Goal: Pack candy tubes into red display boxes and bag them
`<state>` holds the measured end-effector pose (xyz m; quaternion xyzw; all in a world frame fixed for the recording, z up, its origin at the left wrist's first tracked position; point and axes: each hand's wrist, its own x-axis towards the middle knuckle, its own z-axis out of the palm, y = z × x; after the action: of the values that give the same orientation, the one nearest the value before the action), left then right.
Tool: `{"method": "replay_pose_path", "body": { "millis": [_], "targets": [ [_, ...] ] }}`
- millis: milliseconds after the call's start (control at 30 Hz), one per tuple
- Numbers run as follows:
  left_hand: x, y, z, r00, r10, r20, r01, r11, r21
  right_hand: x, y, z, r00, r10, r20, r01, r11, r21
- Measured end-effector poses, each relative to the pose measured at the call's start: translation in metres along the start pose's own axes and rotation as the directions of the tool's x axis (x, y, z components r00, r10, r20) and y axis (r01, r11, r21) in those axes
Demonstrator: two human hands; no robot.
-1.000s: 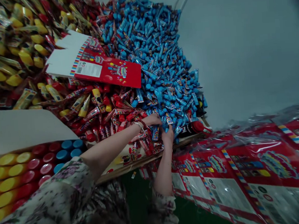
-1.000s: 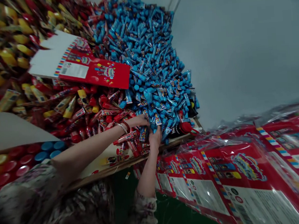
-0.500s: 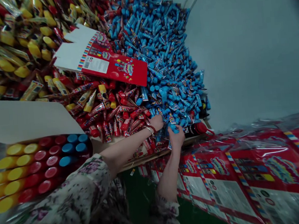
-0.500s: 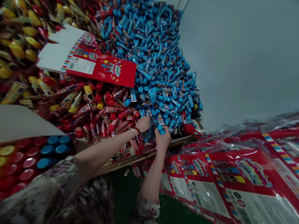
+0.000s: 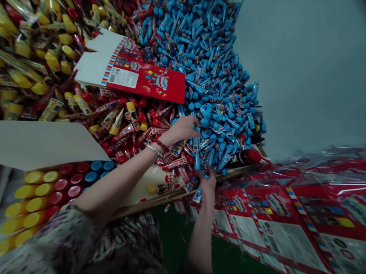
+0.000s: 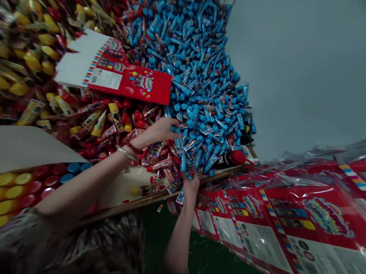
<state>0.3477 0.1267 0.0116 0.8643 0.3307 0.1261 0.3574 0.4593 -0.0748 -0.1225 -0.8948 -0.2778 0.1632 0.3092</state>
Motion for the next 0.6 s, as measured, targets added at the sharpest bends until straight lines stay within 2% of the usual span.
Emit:
{"method": "replay_pose_path", "body": {
  "millis": [100,200,267,333,433,500,533,567,600],
  "targets": [
    [-0.059,0.002,-0.035,0.996,0.013,-0.085,-0.005,0.996,0.091,0.012,-0.011,0.002,0.998,0.056,-0.004,-0.056,0.972,-0.229],
    [-0.133,-0.002,-0.062,0.990,-0.057,-0.131,0.078,0.984,0.163,0.023,-0.020,0.001,0.996,0.092,0.014,-0.084,0.953,-0.292],
    [-0.185,-0.010,-0.074,0.975,-0.127,-0.182,0.158,0.973,0.168,0.030,-0.024,0.000,0.994,0.104,0.023,-0.091,0.942,-0.322],
    [-0.232,-0.021,-0.079,0.933,-0.204,-0.295,0.255,0.955,0.148,0.033,-0.027,-0.004,0.995,0.100,0.022,-0.087,0.936,-0.340],
    [-0.288,-0.036,-0.070,0.810,-0.339,-0.478,0.448,0.884,0.133,0.029,-0.033,-0.016,0.999,0.050,-0.013,-0.051,0.947,-0.316],
    [-0.314,-0.043,-0.054,0.741,-0.390,-0.546,0.538,0.832,0.137,0.015,-0.040,-0.027,0.999,-0.014,0.038,0.022,0.977,-0.210],
    [-0.323,-0.046,-0.043,0.732,-0.393,-0.557,0.554,0.819,0.150,0.004,-0.045,-0.030,0.990,-0.057,0.131,0.073,0.989,-0.128],
    [-0.330,-0.048,-0.033,0.744,-0.378,-0.552,0.548,0.818,0.178,-0.009,-0.051,-0.032,0.957,-0.102,0.270,0.117,0.992,-0.040],
    [-0.334,-0.051,-0.022,0.765,-0.350,-0.540,0.529,0.820,0.218,-0.024,-0.058,-0.031,0.886,-0.147,0.439,0.143,0.989,0.043]
  ]
}}
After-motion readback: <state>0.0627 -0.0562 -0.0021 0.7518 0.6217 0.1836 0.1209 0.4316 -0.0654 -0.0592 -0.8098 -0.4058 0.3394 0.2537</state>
